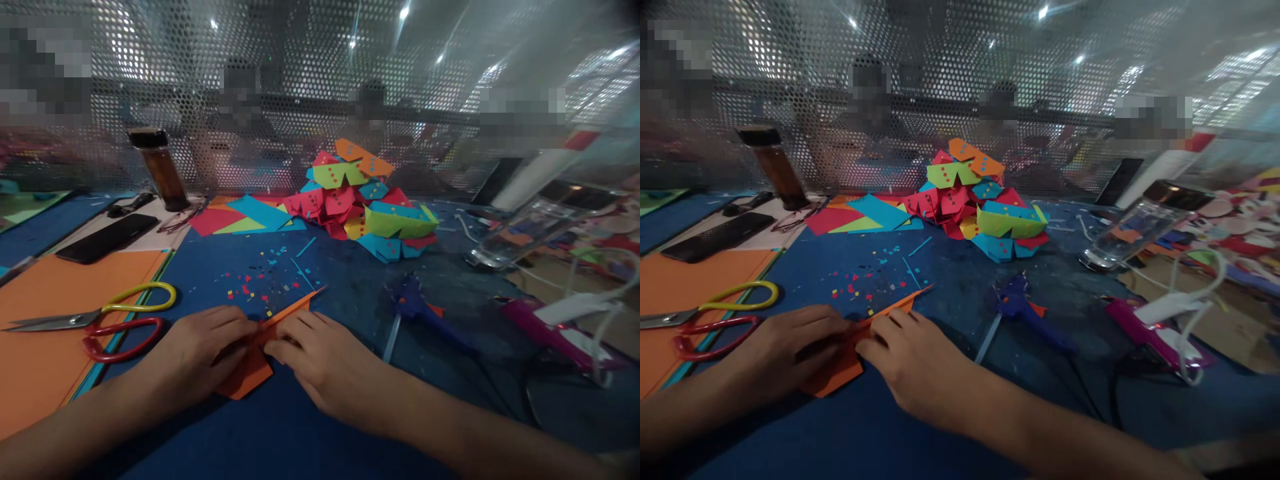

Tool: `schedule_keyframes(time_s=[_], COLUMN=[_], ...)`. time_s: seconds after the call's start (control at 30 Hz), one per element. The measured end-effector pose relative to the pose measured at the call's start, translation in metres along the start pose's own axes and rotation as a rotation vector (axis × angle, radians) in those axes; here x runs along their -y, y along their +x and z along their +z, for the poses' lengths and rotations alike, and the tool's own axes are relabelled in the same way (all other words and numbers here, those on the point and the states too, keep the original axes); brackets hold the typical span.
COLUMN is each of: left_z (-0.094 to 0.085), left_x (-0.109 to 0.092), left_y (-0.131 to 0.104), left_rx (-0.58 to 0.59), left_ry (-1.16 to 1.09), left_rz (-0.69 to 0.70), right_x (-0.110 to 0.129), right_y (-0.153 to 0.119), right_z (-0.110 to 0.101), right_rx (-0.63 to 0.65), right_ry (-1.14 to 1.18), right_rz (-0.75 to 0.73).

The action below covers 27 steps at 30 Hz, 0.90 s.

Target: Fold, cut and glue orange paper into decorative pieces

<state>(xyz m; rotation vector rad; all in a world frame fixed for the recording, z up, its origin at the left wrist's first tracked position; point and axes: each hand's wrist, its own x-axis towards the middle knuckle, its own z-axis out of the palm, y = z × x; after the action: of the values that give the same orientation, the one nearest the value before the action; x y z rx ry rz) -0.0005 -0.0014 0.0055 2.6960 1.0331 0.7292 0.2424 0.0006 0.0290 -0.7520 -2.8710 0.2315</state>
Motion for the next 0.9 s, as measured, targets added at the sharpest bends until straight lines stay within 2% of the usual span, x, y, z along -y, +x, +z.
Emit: schedule_keyframes(time_s=[0.33, 0.47, 0.6, 0.73, 0.9], left_z=[0.0, -0.002, -0.007, -0.009, -0.008], left_x=[0.0, -0.004, -0.013, -0.023, -0.028], left_y=[-0.001, -0.001, 0.001, 0.0, -0.001], left_rx=[0.029, 0.043, 0.107, 0.156, 0.161], left_ry=[-0.028, -0.037, -0.021, 0.029, 0.055], left_rz=[-0.005, -0.012, -0.026, -0.023, -0.027], right_x=[0.0, -0.004, -0.014, -0.022, -0.019], right_y=[-0.002, -0.001, 0.001, 0.002, 0.003], right_z=[-0.001, 0.001, 0.006, 0.012, 0.012], right_rx=[-0.038, -0.154, -0.253, -0.226, -0.184], right_ry=[-0.042, -0.046, -0.054, -0.124, -0.184], right_rz=[-0.032, -0.06, 0.025, 0.099, 0.138])
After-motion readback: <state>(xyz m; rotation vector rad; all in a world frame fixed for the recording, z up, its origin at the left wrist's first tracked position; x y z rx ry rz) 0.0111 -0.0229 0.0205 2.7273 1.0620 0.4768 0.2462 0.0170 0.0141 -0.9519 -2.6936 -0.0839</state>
